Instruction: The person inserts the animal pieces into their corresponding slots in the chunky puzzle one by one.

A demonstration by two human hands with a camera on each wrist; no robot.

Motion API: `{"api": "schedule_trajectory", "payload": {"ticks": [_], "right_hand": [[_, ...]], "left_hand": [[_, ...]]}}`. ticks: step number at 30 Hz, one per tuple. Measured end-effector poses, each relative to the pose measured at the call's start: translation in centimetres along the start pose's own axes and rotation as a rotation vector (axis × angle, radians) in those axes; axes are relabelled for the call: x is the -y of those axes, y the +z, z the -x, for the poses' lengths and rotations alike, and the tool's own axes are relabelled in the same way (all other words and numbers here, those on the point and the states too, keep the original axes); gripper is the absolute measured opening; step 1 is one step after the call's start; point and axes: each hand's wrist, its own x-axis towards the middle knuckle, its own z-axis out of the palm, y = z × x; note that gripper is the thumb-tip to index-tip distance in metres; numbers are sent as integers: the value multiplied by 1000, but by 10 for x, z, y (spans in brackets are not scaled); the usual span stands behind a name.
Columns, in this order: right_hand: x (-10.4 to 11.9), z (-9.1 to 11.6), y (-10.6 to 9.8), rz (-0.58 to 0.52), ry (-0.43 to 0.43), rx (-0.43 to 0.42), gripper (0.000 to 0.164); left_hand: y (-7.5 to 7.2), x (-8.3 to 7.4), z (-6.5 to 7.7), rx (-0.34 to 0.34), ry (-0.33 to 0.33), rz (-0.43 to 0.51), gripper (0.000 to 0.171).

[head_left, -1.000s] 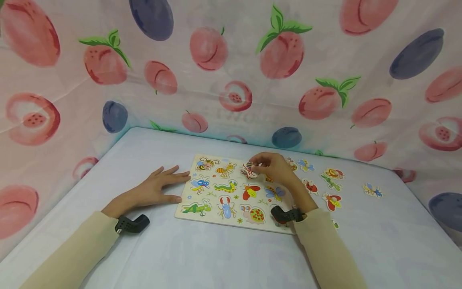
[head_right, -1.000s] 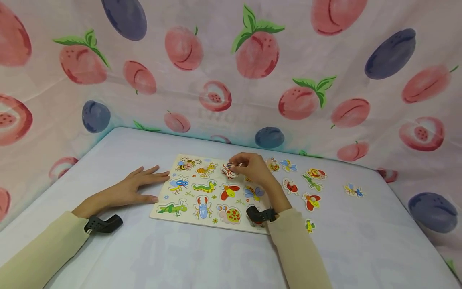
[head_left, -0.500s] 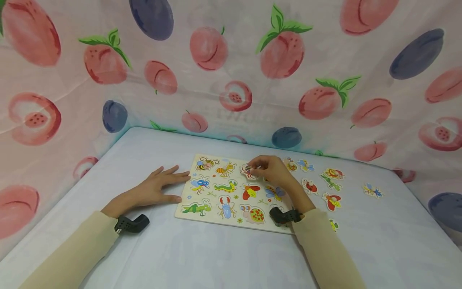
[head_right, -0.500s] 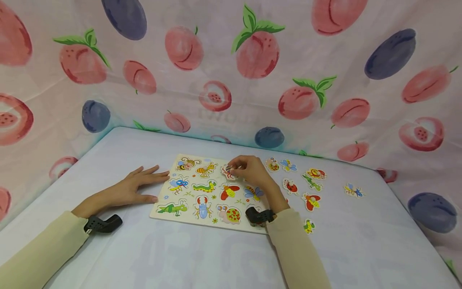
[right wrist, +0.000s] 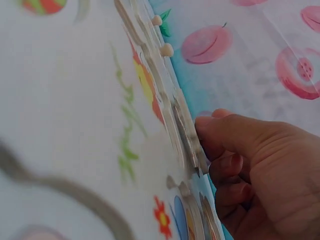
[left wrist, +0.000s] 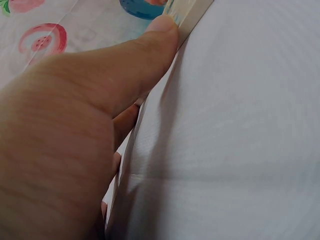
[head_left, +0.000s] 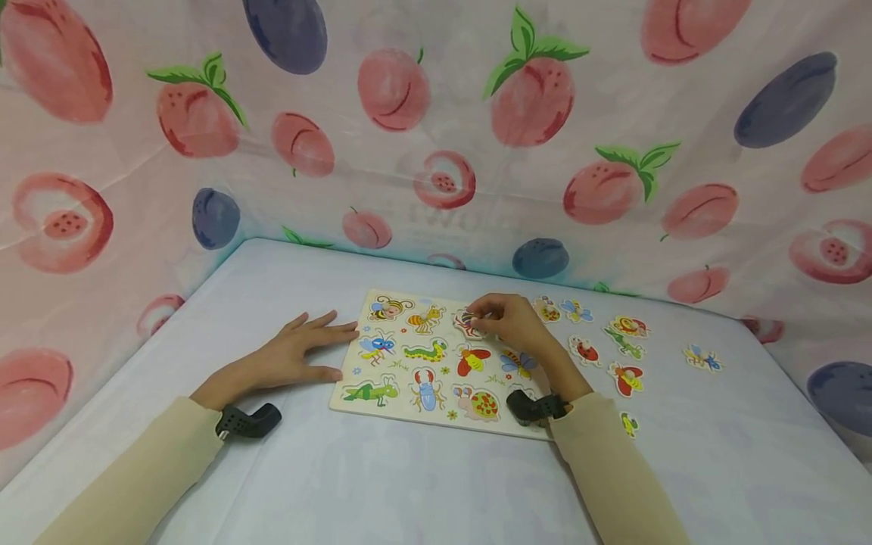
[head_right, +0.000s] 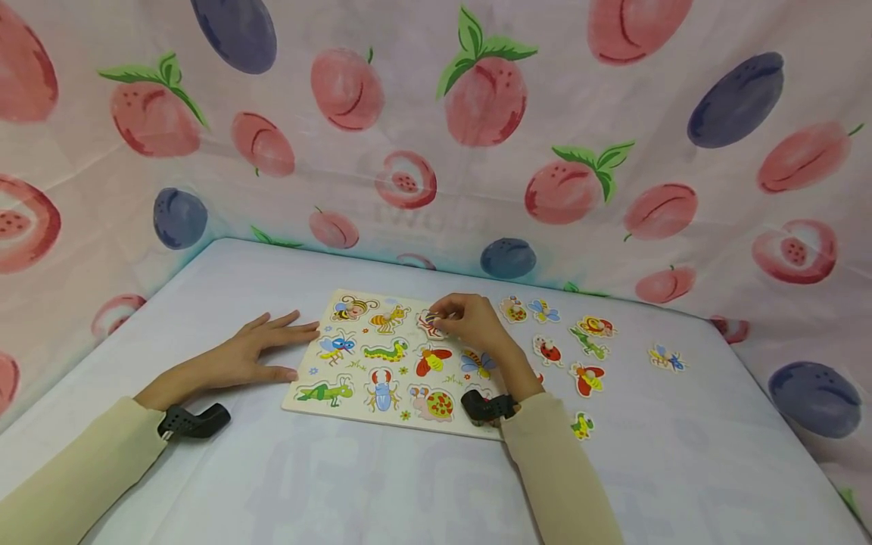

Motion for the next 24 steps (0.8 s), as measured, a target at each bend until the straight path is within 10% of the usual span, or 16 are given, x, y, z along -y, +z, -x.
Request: {"api": "schedule_trajectory", "payload": {"ticks": [24], "right_hand": [[-1, -4, 10, 39, -41, -74, 16]], "left_hand": [[0, -1, -1, 8, -12, -7, 71]]}}
